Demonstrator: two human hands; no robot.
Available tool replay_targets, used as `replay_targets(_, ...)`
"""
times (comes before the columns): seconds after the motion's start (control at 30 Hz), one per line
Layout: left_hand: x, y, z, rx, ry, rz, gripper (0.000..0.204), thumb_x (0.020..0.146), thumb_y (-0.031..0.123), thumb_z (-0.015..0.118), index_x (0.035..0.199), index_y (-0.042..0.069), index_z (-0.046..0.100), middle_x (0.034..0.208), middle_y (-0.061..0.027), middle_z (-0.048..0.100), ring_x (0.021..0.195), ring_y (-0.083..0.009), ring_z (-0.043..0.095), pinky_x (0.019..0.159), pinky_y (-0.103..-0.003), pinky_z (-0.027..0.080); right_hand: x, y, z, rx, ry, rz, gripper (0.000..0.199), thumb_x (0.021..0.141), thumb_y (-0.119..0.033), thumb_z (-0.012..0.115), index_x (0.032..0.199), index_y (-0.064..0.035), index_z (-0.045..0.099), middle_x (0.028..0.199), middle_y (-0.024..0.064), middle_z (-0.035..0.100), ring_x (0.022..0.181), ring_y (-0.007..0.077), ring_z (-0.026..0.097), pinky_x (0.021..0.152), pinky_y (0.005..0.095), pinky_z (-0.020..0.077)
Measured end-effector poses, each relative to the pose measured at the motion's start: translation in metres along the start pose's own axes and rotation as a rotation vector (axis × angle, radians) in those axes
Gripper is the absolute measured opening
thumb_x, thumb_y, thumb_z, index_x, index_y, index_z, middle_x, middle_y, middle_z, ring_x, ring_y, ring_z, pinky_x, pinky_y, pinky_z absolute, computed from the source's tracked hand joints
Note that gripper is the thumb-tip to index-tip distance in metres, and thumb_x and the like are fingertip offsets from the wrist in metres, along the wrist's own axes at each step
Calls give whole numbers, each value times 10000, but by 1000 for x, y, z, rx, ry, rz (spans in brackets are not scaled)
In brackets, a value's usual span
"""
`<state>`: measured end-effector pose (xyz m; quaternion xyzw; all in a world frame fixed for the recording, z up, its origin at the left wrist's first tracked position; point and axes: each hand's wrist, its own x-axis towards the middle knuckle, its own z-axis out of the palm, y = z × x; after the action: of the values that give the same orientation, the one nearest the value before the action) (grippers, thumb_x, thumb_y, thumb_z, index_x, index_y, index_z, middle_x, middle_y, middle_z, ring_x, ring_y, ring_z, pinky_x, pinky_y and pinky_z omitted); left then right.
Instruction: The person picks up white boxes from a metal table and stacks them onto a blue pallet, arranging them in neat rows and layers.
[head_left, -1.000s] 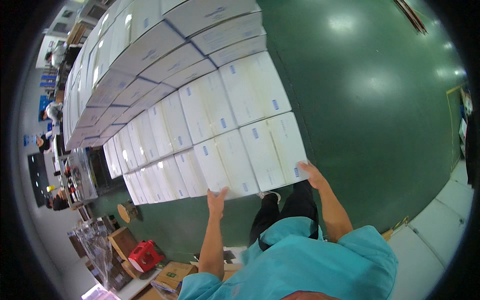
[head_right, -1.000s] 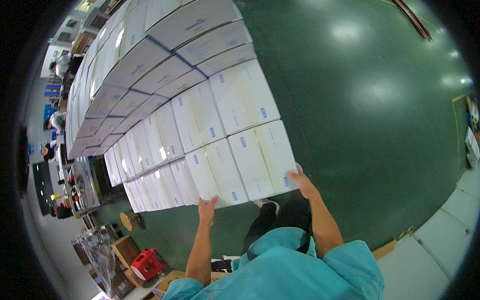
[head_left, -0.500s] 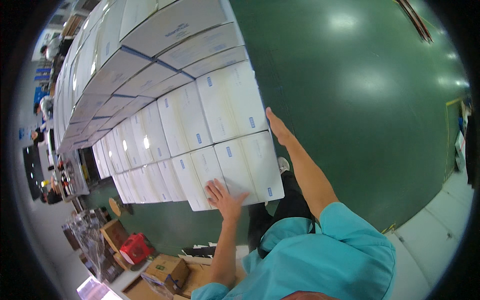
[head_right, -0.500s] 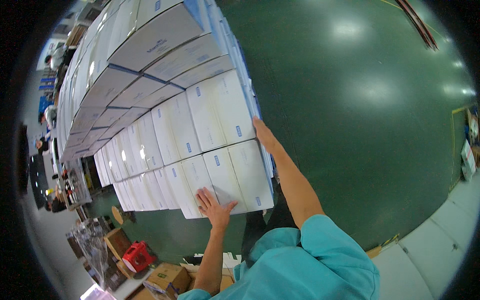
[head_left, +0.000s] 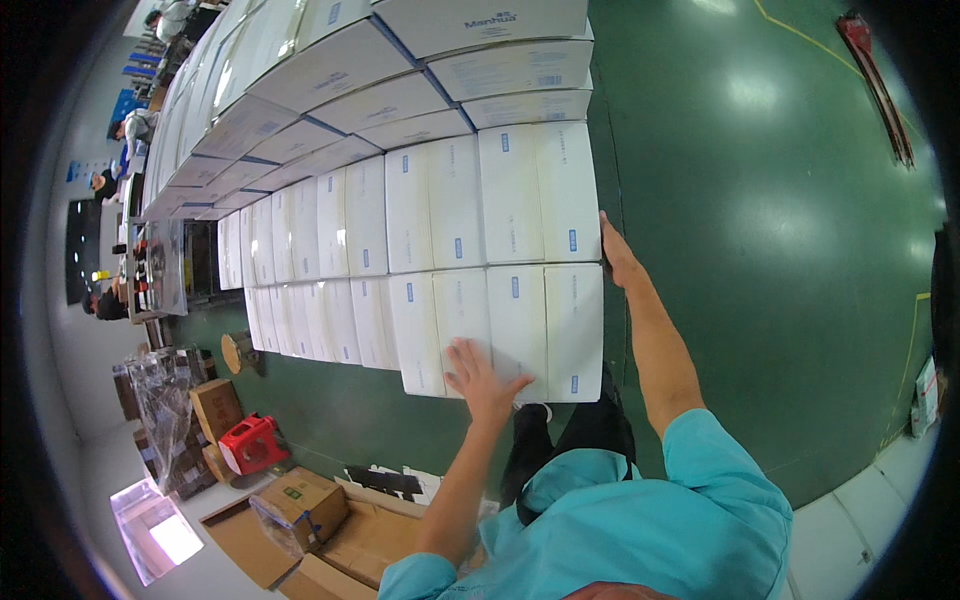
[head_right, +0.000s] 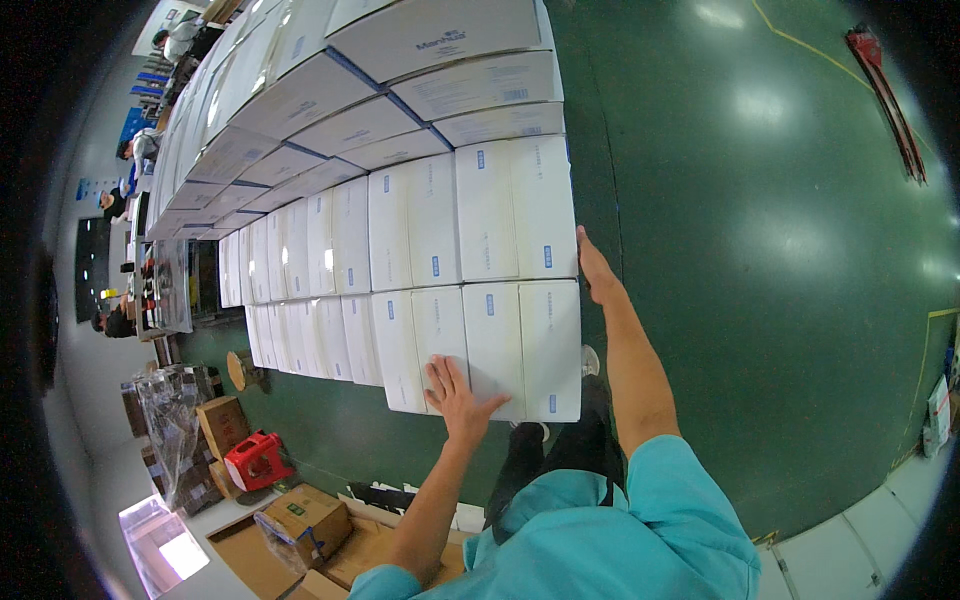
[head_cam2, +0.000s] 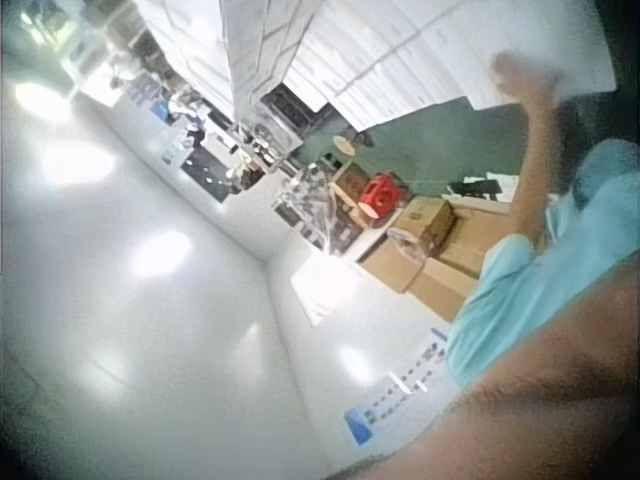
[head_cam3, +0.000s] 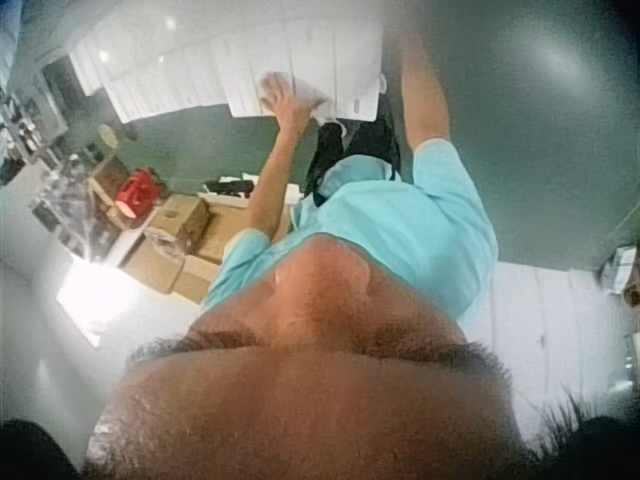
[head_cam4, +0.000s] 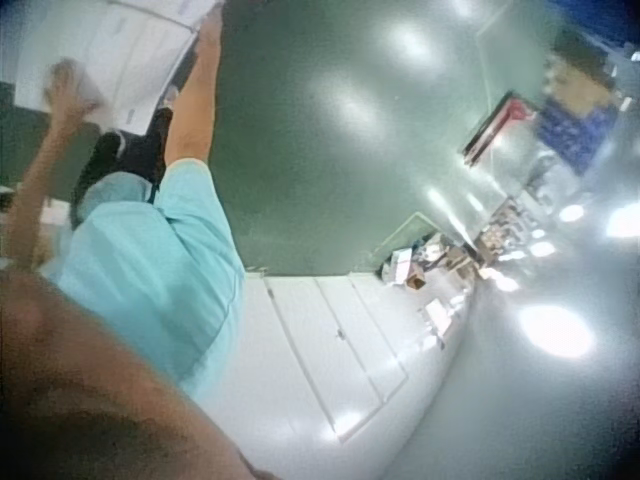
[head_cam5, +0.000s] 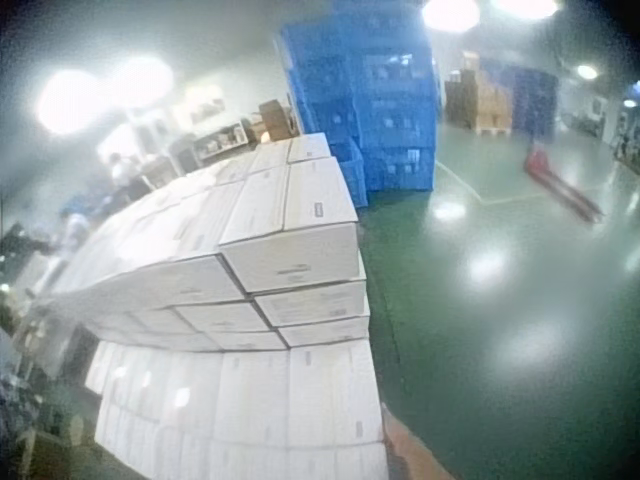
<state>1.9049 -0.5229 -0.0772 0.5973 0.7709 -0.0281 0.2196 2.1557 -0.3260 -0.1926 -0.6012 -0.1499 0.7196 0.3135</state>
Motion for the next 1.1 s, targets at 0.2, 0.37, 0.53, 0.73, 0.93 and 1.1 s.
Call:
replay_targets(0.2,-5,-20,-14,-47,11,21,1046,647,457,746,1396,-18,190,1481,-203,120,1374,-379,58,1029,-610,123,-87,70,-16,129,46,-239,671,909,-490,438,1384,-31,321,1407,108,354,1299,218,301,1075,362,207)
replay_targets(0.37,-9,-132,-19,-153,355,-60,840,732,400,698,1348,-14,304,1412,-209,278,1288,-351,283,1011,-568,228,-197,170,-5,-94,135,-98,538,873,-237,576,1317,13,402,1262,136,496,1117,203,487,968,318,358)
replay_targets(0.53,2,-193,-21,-1089,11,-547,774,733,256,748,1293,-84,335,1232,-194,478,1109,-272,486,952,-340,371,-217,177,26,-84,197,-292,415,838,-159,606,1191,25,490,1028,88,593,927,163,539,839,300,420)
replay_targets(0.73,14,-164,-12,-1187,-13,-521,559,720,184,756,1151,-2,452,981,-75,560,835,-137,537,652,-292,449,-202,169,37,104,159,-311,380,817,-144,652,1129,11,503,977,53,573,858,135,515,762,293,421)
replay_targets(0.93,14,-162,-12,-1196,-14,-581,591,705,192,765,1173,24,446,977,-69,573,800,-159,561,613,-294,464,-201,166,35,127,85,-272,438,806,-155,674,1159,11,476,1027,57,574,920,149,521,800,299,418)
replay_targets(1.1,15,-144,-33,-1153,31,-656,723,708,237,756,1273,25,359,1093,-123,544,883,-222,583,635,-344,505,-202,149,31,-107,48,-173,425,803,-175,657,1146,8,486,1047,73,575,953,166,528,828,310,417)
